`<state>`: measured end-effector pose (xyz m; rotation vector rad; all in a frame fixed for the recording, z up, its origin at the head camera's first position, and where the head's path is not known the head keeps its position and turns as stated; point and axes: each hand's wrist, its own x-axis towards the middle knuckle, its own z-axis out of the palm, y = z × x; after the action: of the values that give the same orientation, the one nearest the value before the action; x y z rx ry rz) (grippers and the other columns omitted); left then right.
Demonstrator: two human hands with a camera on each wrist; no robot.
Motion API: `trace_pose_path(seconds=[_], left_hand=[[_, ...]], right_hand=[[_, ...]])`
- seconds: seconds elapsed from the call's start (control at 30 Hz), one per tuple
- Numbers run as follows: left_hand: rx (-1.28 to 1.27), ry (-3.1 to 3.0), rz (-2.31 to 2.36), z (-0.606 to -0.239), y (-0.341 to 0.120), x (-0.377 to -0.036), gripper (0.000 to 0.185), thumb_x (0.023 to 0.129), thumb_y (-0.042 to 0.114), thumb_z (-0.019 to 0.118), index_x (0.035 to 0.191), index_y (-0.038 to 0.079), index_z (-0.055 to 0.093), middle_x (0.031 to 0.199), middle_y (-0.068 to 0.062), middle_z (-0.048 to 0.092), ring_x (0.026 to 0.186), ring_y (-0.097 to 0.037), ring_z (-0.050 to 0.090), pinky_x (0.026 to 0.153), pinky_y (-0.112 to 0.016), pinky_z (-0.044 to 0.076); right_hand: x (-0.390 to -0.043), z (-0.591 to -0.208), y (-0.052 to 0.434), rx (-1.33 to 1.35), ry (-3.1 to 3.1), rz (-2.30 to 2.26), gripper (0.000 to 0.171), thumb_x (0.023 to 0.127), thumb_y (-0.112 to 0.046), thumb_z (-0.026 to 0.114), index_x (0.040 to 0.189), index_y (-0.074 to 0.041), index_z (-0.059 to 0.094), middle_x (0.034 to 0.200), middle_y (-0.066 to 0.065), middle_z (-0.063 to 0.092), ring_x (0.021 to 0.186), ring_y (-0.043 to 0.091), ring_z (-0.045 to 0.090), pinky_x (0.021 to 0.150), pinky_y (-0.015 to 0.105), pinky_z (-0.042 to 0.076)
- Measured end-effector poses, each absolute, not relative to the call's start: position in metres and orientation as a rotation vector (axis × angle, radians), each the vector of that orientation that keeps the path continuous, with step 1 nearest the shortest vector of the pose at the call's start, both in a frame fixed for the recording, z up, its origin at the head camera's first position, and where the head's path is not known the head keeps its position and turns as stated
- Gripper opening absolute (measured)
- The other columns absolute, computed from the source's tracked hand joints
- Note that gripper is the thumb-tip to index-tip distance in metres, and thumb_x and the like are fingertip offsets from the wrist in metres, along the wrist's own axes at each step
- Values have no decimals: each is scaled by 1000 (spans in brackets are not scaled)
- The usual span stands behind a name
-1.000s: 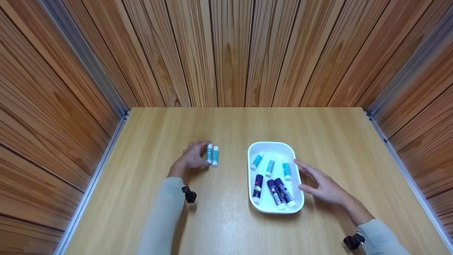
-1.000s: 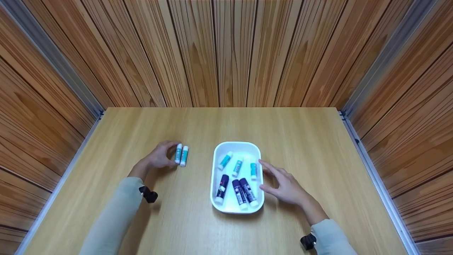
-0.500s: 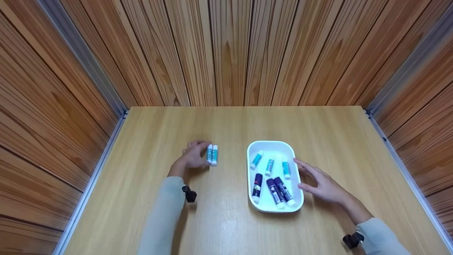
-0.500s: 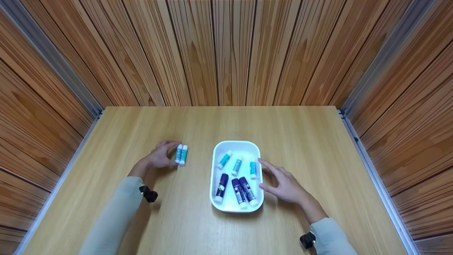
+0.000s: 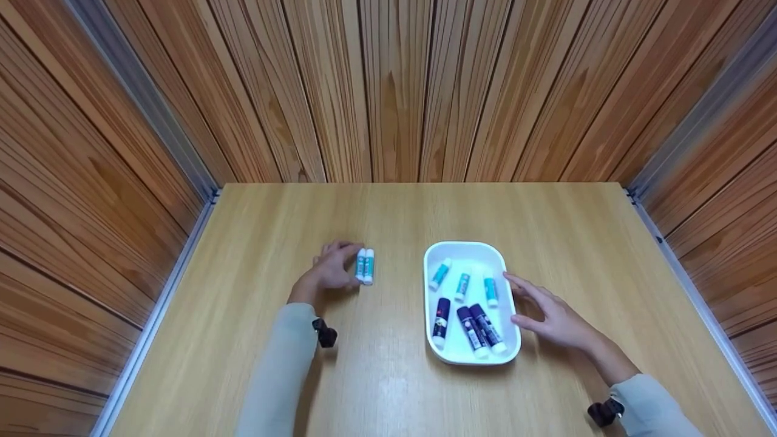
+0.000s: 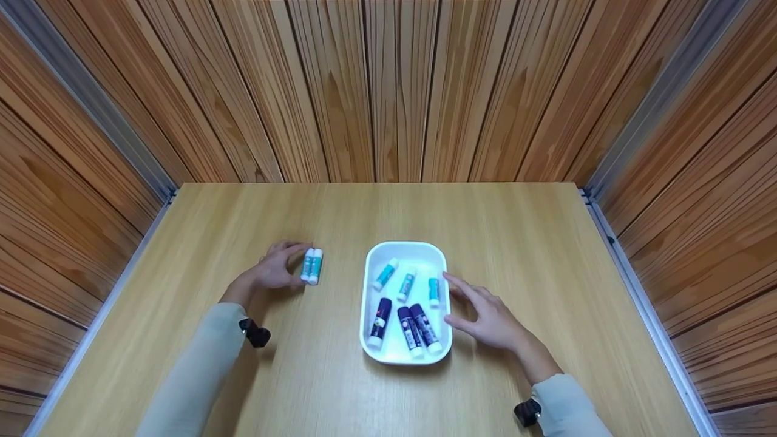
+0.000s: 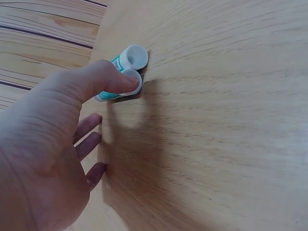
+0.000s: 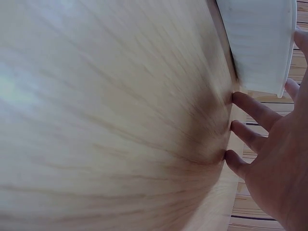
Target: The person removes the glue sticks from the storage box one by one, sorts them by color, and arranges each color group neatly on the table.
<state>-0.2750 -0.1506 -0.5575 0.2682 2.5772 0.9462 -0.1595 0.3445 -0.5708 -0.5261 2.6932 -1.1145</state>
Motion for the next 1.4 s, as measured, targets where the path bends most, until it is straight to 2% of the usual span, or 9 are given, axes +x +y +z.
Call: trace_pose_path(seconds=[0.33,0.57,0.67,0.87,1.03,1.23,1.4], left_hand=[[310,2579,939,-555,-152,-278,97,93,14,87,177,27,40,182,-13,33,166,-41,27,140,-70,20],[309,2575,957,-545,-151,-282,99,95,22,88,179,28,34,182,-15,31,167,-42,26,140,-75,18],[300,2594,975,-540,-151,-284,94,98,25,86,178,28,35,181,-18,31,167,-44,27,138,-76,22],[279,2622,1009,-537,-147,-284,86,102,31,82,176,29,39,178,-16,36,162,-42,32,135,-68,32],[335,2669,1020,-532,-143,-282,82,102,32,80,175,27,42,176,-16,39,160,-41,33,135,-70,26],[398,2695,1006,-525,-135,-279,81,102,36,79,174,27,43,178,-15,38,167,-42,29,138,-76,17],[463,2723,977,-517,-123,-277,82,100,41,79,173,29,44,179,-15,39,169,-43,28,137,-80,15]], right_hand=[[-161,-569,344,-502,2707,-1106,83,109,-39,74,179,-29,31,177,19,49,158,51,52,127,87,31],[-160,-568,344,-497,2697,-1112,83,109,-39,74,179,-31,30,176,18,50,158,50,52,127,87,32],[-160,-568,344,-492,2702,-1105,84,109,-39,74,180,-33,29,177,18,50,159,50,52,127,87,32],[-160,-570,345,-479,2697,-1113,85,108,-40,75,179,-36,29,177,17,50,160,49,52,128,87,31],[-160,-571,344,-480,2696,-1119,85,108,-39,75,179,-35,29,177,17,49,160,49,51,128,87,30],[-159,-572,345,-473,2688,-1114,86,108,-41,75,180,-35,28,180,16,46,163,49,49,128,87,30],[-159,-573,345,-490,2698,-1117,84,108,-39,75,179,-34,30,178,17,49,161,50,50,128,87,29]])
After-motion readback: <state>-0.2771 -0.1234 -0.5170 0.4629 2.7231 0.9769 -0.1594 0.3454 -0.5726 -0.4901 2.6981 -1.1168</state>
